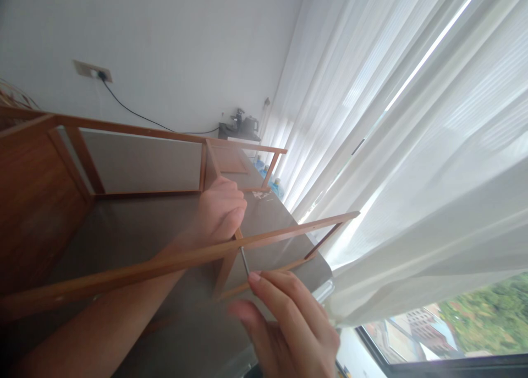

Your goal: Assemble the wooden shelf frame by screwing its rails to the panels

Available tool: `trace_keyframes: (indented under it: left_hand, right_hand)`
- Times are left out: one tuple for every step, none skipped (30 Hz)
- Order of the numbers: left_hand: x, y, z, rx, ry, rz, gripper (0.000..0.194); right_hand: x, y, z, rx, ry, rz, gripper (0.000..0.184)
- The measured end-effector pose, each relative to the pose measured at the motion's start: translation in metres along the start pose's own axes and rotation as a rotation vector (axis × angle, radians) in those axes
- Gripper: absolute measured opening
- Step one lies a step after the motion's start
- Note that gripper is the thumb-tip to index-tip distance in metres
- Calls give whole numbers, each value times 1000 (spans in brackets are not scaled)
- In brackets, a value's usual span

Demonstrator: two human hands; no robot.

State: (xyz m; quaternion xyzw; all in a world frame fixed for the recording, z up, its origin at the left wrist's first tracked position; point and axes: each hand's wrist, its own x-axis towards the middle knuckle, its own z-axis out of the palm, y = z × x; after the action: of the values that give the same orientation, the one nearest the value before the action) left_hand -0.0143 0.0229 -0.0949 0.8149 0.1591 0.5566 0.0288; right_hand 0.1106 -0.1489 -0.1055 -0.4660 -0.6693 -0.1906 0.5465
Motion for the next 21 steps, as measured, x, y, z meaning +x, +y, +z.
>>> trace_keyframes:
  left_hand:
    - [0,0,0,1,-1,1,32]
    - [0,0,0,2,-3,0,33]
    - [0,0,1,2,-3,-1,33]
    - [0,0,1,1,-3,-2,33]
    - [1,0,1,2,-2,-3,33]
    - [1,0,1,4,1,-5,33]
    - [1,0,1,5,9,-3,32]
    - [0,0,1,7,17,-1,32]
    - [0,0,2,9,24,1,32]
    - [0,0,2,10,29,3,32]
    - [0,0,1,11,32,5,32]
    - [0,0,1,11,32,6,32]
    - [0,0,1,13,28,5,32]
    - [0,0,1,14,24,3,33]
    - [0,0,1,15,20,2,33]
    - [0,0,1,17,16,0,33]
    - [0,0,1,18,16,1,33]
    - [0,0,1,19,17,4,33]
    - [0,-1,1,19,15,8,33]
    - [0,-1,1,18,14,14,33]
    - [0,-1,1,18,14,18,33]
  right_hand:
    - [2,0,-3,-45,10,-25,22]
    - [4,0,-5,-74,25,-39,25]
    - [5,-1,-6,-90,33,-51,29]
    - [6,-2,-6,-93,28,-65,35]
    - [7,-3,-6,-89,15,-82,41]
    - [7,-4,-5,-83,5,-95,46]
    - [7,-5,-3,-81,5,-97,49]
    - [6,-6,-2,-85,20,-82,50]
    - [6,-8,0,-95,47,-48,48]
    - [5,-9,1,-104,74,0,44]
    - [5,-10,2,-108,95,57,39]
    - [4,-12,3,-104,102,115,32]
    - [4,-13,3,-95,100,165,26]
    - [3,-13,3,-85,92,206,21]
    - [2,-13,4,-78,81,234,16]
    - [1,-13,4,-77,70,245,13]
    - [0,-12,4,-85,65,239,12]
    - [-2,-12,3,-97,61,220,11]
    - [-3,-11,3,-101,51,195,12]
    - [-5,-10,2,-95,34,169,13]
    - [-6,-8,2,-81,11,143,15]
